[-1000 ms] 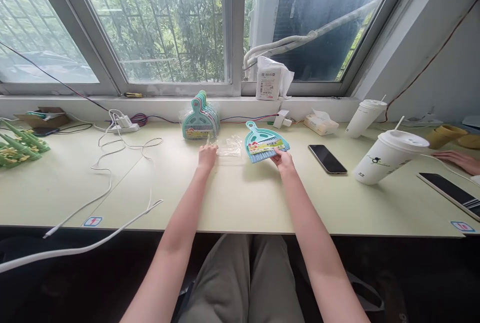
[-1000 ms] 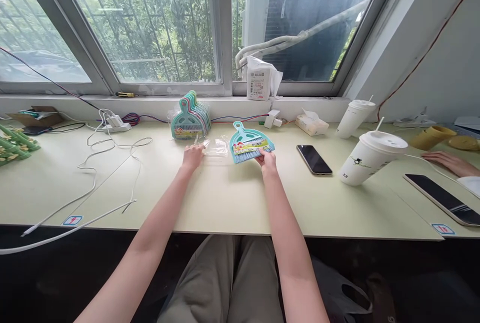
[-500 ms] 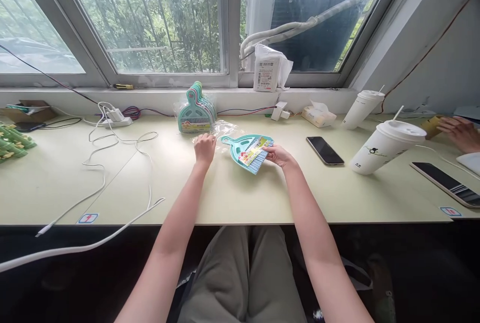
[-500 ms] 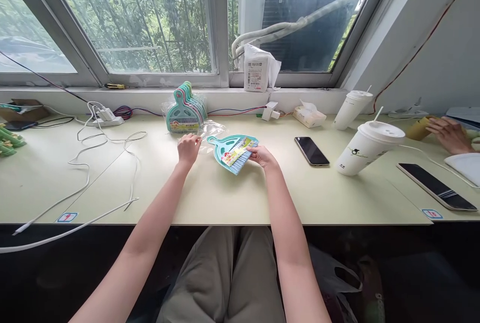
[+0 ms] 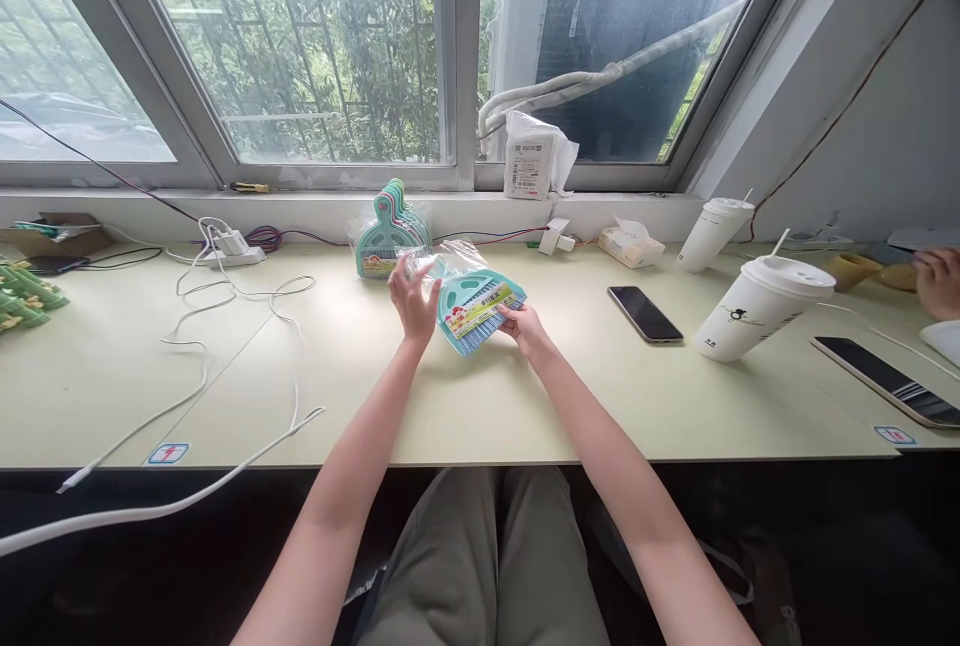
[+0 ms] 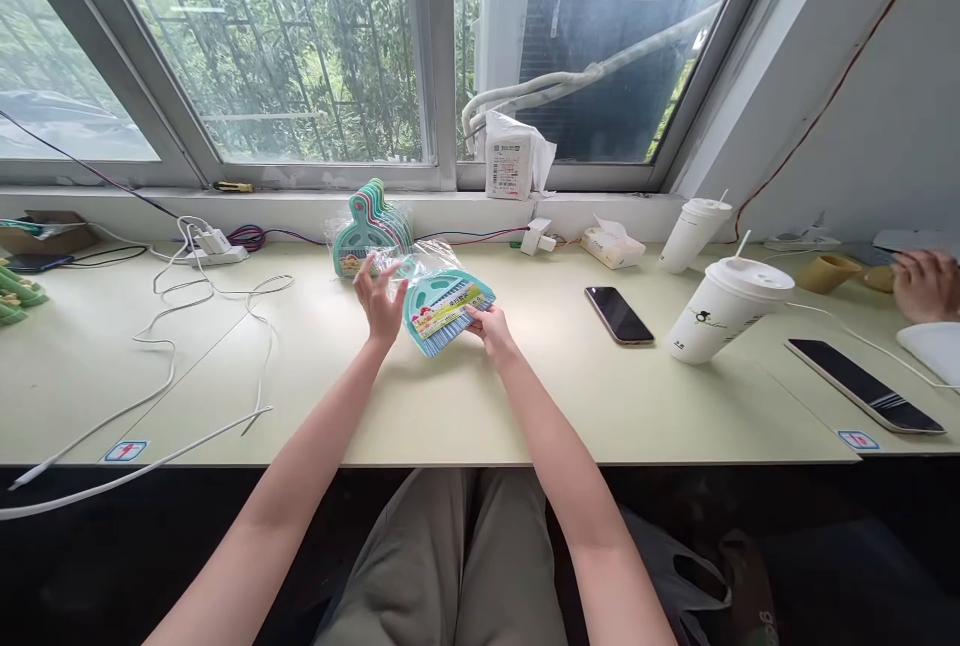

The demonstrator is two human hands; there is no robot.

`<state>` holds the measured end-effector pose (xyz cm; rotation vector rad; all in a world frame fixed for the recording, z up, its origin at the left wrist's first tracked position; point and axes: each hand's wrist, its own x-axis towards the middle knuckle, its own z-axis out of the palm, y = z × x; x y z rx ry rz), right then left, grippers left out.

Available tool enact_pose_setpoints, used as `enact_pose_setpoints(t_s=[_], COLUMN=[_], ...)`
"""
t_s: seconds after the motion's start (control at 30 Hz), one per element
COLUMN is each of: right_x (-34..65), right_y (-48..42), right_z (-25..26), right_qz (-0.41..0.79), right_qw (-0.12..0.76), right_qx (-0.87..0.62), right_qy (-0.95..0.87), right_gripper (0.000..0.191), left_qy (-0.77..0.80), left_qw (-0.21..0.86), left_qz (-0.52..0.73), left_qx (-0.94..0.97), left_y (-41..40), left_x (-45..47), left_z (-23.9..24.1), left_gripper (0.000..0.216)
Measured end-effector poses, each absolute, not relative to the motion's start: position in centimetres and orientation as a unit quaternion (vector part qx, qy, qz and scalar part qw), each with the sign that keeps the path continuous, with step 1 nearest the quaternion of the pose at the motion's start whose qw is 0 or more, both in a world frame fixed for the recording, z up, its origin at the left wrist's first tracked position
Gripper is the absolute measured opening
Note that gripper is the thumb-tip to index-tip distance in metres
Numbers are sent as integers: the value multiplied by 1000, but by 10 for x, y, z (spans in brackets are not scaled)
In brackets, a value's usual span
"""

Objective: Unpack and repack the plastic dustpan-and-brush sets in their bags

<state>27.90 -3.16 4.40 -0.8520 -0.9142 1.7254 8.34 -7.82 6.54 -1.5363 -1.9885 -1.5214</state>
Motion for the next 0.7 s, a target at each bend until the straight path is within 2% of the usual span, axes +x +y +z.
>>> enact_pose_setpoints(t_s=[0.07,0.1,0.17,0.23,0.3,0.4,0.5,0.7], right_x=[277,277,276,275,274,271,269,265], right_y=[-34,-34,-35,-35,-36,-37,-37,-37], right_z=[44,44,45,45,43,41,39,40], right_qz=[705,704,705,707,704,688,668,662], right_qw=[507,512,512,506,511,552,590,611], right_qx=[-344,-341,-334,-328,-323,-322,-335,-320], right_qy=[-358,-355,-359,-369,-373,-345,-305,-292], right_gripper=[13,13,12,11,10,9,11,14], left_qy=[-687,-672,-591,-484,-416,-393,-411,-396], left_qw=[38,-31,-220,-387,-475,-540,-581,-572], left_qz=[-594,-637,-695,-696,-675,-641,-590,-602], left_qx=[-416,-376,-346,-363,-382,-378,-381,-391], left_y=[-73,-70,-64,-58,-55,-53,-52,-53], left_x=[81,78,72,68,71,82,93,99], left_z=[66,65,63,59,53,44,38,43], left_gripper=[67,74,71,61,52,40,38,43])
